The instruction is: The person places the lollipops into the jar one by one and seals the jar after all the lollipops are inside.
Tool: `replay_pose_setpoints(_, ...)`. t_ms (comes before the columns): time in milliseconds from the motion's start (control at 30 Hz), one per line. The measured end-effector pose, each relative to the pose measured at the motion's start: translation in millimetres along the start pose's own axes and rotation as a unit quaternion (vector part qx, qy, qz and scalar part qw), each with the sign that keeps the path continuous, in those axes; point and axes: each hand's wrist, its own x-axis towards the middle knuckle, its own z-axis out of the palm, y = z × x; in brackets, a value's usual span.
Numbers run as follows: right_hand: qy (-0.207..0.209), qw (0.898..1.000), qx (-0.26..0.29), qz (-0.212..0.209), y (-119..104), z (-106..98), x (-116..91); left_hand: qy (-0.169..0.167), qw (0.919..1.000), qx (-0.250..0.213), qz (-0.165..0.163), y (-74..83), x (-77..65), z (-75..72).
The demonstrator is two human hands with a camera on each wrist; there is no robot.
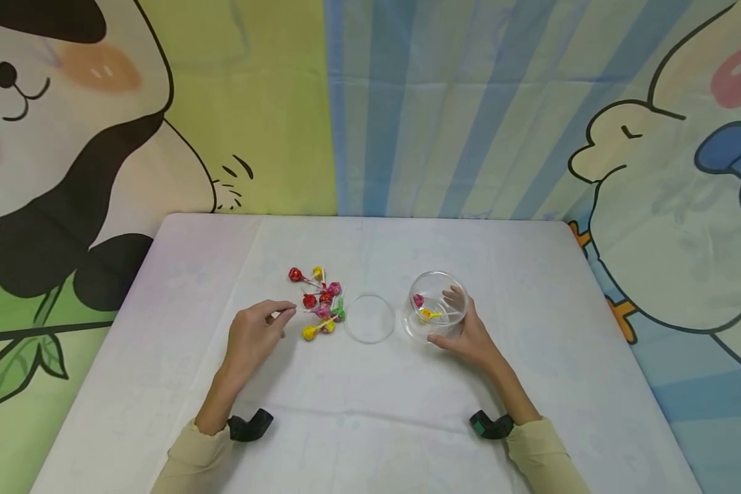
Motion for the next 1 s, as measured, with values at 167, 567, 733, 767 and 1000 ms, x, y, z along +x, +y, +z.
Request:
replay_pose_setpoints(167,0.001,1.0,0.004,0.001,-0.8,-0.7,-0.5,0.015,0.9918,-0.126,0.009,14.2,10.7,2.5)
replay_pose_setpoints(567,0.001,1.0,0.01,0.005,0.9,-0.8,-0.7,-0.017,0.9581,-0.286,0.003,62.5,30.7,25.4)
replay_pose_setpoints(733,0.004,1.0,-0.002,0.01,-1.3,-0.8,-1.9,-0.036,0.9442,-0.324,0.046,91.8,43.6,42.8)
replay_pose_setpoints(767,0.005,1.0,-0.004,0.011,-2.1,-0.8,-2.0,-0.041,0.9423,-0.327,0.057,96.9,46.0,47.2)
replay_pose_setpoints(1000,0.0,1.0,0.006,0.001,-1.5,-1.8,-0.9,-0.076,0.9521,-0.275,0.109,129.4,55.1,71.8)
